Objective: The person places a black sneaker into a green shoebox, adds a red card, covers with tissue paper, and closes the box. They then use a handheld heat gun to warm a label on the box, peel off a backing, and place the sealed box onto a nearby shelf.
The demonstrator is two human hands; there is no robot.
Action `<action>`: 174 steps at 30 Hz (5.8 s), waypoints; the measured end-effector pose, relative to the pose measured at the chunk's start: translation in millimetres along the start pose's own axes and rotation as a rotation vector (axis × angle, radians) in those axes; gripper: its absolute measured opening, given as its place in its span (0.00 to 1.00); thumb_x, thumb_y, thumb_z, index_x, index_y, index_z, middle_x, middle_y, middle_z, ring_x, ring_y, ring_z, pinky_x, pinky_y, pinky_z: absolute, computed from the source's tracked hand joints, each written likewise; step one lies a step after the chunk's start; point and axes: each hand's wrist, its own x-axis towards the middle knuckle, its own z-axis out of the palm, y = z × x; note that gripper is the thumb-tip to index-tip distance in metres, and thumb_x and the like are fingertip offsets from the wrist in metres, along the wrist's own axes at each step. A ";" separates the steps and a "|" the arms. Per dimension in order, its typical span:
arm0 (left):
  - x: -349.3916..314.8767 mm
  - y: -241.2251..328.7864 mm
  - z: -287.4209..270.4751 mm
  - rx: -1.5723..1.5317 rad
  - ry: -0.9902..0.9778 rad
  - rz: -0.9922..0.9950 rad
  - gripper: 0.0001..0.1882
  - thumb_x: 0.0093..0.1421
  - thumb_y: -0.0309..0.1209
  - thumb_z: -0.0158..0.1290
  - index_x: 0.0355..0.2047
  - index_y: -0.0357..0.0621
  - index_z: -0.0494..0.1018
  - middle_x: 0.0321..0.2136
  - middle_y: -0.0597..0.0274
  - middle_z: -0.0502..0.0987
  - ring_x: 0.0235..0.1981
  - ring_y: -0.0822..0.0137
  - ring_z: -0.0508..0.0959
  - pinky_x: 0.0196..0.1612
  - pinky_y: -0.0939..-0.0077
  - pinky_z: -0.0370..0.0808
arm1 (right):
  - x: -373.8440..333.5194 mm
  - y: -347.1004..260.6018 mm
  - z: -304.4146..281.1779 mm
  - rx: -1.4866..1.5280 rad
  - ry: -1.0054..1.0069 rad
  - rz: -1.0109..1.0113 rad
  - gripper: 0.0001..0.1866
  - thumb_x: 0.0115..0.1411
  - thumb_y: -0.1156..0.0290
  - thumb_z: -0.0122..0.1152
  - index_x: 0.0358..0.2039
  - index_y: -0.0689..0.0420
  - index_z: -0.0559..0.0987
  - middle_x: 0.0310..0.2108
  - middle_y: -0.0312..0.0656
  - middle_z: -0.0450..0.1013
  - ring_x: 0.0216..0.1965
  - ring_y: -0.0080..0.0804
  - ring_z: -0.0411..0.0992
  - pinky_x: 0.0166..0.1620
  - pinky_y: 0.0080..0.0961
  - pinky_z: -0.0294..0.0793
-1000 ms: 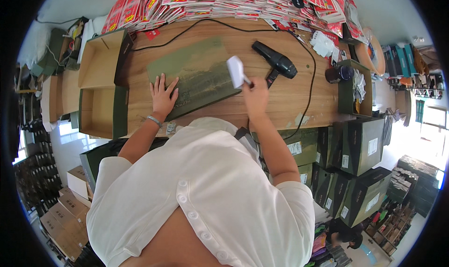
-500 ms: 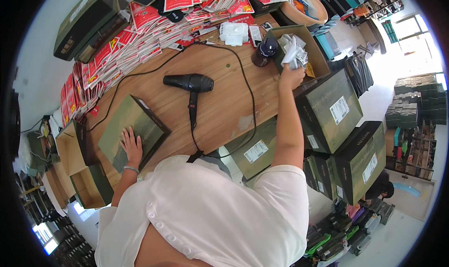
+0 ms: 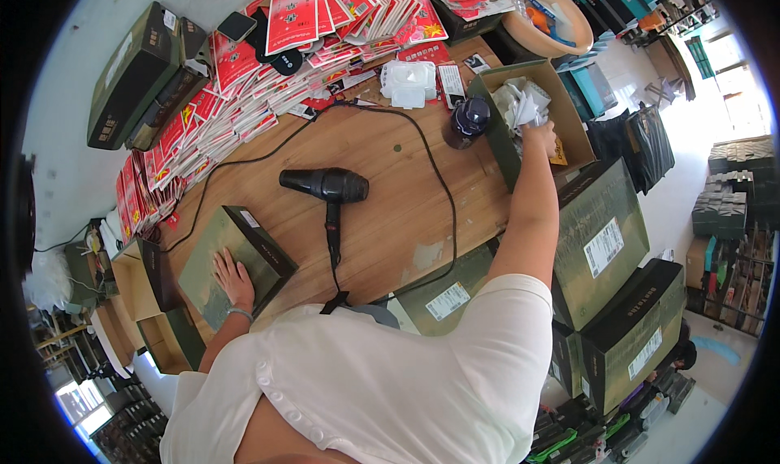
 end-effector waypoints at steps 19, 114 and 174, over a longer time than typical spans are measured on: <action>-1.6 10.3 -15.2 -0.059 0.046 -0.057 0.30 0.65 0.38 0.43 0.67 0.53 0.55 0.68 0.48 0.50 0.69 0.48 0.49 0.69 0.47 0.42 | -190.9 -111.4 5.4 0.415 0.358 -1.126 0.34 0.56 0.68 0.62 0.61 0.67 0.62 0.56 0.61 0.64 0.58 0.53 0.62 0.60 0.44 0.61; -299.7 -233.9 -122.1 -2.147 -0.005 -0.938 0.28 0.69 0.55 0.38 0.55 0.45 0.67 0.43 0.63 0.78 0.38 0.70 0.80 0.39 0.74 0.79 | -739.8 73.7 53.3 0.866 -1.751 -1.016 0.30 0.72 0.57 0.42 0.68 0.60 0.53 0.65 0.47 0.56 0.63 0.36 0.57 0.61 0.33 0.63; -853.7 -125.4 -161.1 -1.924 1.628 -1.765 0.23 0.67 0.52 0.38 0.46 0.46 0.68 0.24 0.63 0.74 0.19 0.68 0.73 0.24 0.70 0.77 | -1225.3 409.5 -79.8 -1.688 -1.611 -0.835 0.45 0.53 0.33 0.50 0.65 0.50 0.62 0.69 0.53 0.49 0.66 0.62 0.45 0.59 0.76 0.35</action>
